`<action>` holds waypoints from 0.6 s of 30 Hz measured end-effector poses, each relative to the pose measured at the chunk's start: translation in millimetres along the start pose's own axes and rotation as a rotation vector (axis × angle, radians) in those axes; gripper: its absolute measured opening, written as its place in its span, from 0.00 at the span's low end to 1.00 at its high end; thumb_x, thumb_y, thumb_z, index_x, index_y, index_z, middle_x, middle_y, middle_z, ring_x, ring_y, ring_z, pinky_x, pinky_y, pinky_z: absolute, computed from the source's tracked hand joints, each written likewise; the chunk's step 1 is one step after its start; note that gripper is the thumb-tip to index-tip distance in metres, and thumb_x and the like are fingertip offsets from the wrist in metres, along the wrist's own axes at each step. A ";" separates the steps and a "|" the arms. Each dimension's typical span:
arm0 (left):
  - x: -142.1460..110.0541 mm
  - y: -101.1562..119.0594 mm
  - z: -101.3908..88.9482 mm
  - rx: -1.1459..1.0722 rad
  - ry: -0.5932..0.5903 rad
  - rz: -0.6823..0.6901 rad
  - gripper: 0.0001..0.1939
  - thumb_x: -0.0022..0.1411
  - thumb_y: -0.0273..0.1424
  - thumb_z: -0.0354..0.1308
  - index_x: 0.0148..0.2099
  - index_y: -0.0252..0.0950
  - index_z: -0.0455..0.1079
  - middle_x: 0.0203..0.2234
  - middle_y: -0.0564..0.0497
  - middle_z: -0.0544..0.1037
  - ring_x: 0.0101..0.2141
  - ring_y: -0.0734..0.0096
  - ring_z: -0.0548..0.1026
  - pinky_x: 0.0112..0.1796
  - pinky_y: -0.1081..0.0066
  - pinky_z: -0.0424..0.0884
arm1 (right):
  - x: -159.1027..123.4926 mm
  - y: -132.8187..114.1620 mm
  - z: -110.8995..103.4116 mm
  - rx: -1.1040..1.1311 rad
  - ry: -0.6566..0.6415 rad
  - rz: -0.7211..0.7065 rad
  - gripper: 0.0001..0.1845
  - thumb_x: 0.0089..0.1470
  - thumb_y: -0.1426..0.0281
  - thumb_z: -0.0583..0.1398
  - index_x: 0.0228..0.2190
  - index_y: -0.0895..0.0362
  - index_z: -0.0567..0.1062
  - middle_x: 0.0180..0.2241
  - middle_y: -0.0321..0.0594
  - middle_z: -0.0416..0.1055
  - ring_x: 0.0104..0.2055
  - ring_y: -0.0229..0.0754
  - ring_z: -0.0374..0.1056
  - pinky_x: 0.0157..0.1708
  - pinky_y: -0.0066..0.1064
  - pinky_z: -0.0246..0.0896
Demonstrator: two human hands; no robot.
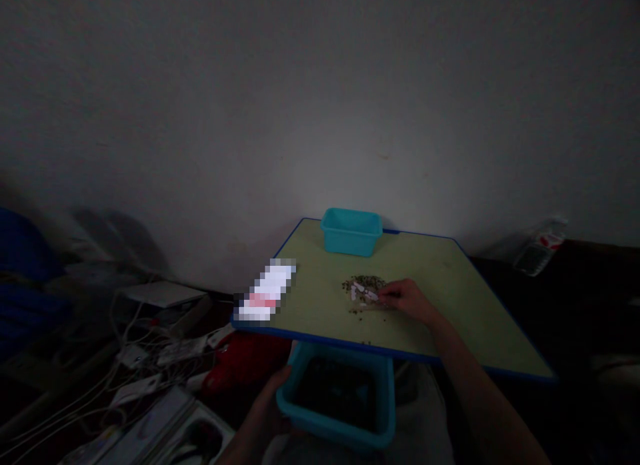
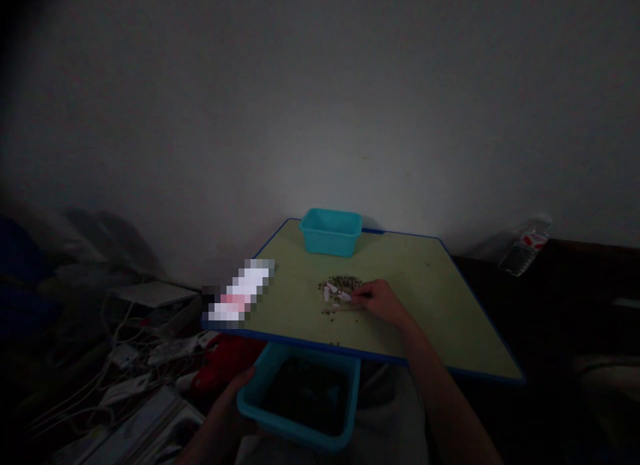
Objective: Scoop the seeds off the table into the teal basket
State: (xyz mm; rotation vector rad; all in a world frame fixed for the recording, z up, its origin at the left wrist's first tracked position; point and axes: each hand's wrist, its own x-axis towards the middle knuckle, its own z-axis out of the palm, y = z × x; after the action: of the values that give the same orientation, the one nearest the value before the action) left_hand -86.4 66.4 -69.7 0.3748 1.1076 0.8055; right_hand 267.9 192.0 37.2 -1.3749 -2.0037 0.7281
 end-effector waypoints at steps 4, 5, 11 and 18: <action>-4.4 0.9 3.4 0.021 0.014 0.021 0.35 0.58 0.53 0.58 0.58 0.32 0.66 0.35 0.42 0.83 0.37 0.47 0.79 0.37 0.52 0.77 | -0.4 0.0 0.5 -0.005 -0.011 -0.004 0.10 0.51 0.66 0.64 0.31 0.55 0.86 0.27 0.37 0.81 0.29 0.42 0.72 0.31 0.29 0.61; -5.1 1.0 3.9 0.021 0.031 0.006 0.35 0.57 0.53 0.58 0.58 0.31 0.66 0.33 0.42 0.83 0.36 0.46 0.79 0.36 0.51 0.77 | -0.4 0.4 0.7 -0.002 -0.015 -0.004 0.10 0.51 0.66 0.64 0.31 0.55 0.86 0.27 0.37 0.81 0.29 0.42 0.72 0.31 0.29 0.61; -5.9 2.0 4.5 0.026 -0.004 0.016 0.33 0.58 0.52 0.57 0.57 0.33 0.67 0.28 0.45 0.82 0.34 0.47 0.79 0.38 0.50 0.77 | 0.2 3.3 1.7 -0.010 -0.012 -0.025 0.10 0.52 0.66 0.63 0.32 0.55 0.86 0.28 0.37 0.81 0.31 0.43 0.73 0.33 0.30 0.63; 4.5 0.9 -0.9 0.009 0.024 -0.057 0.38 0.54 0.54 0.58 0.58 0.32 0.67 0.34 0.41 0.84 0.38 0.44 0.80 0.38 0.49 0.78 | -1.0 1.1 2.6 -0.001 -0.023 -0.022 0.08 0.52 0.68 0.65 0.32 0.54 0.86 0.29 0.37 0.82 0.31 0.43 0.74 0.34 0.29 0.64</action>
State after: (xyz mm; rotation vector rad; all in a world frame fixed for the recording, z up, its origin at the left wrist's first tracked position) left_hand -86.6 70.2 -72.4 0.3402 1.1395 0.7565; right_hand 267.0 191.2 34.4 -1.3488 -2.0343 0.7358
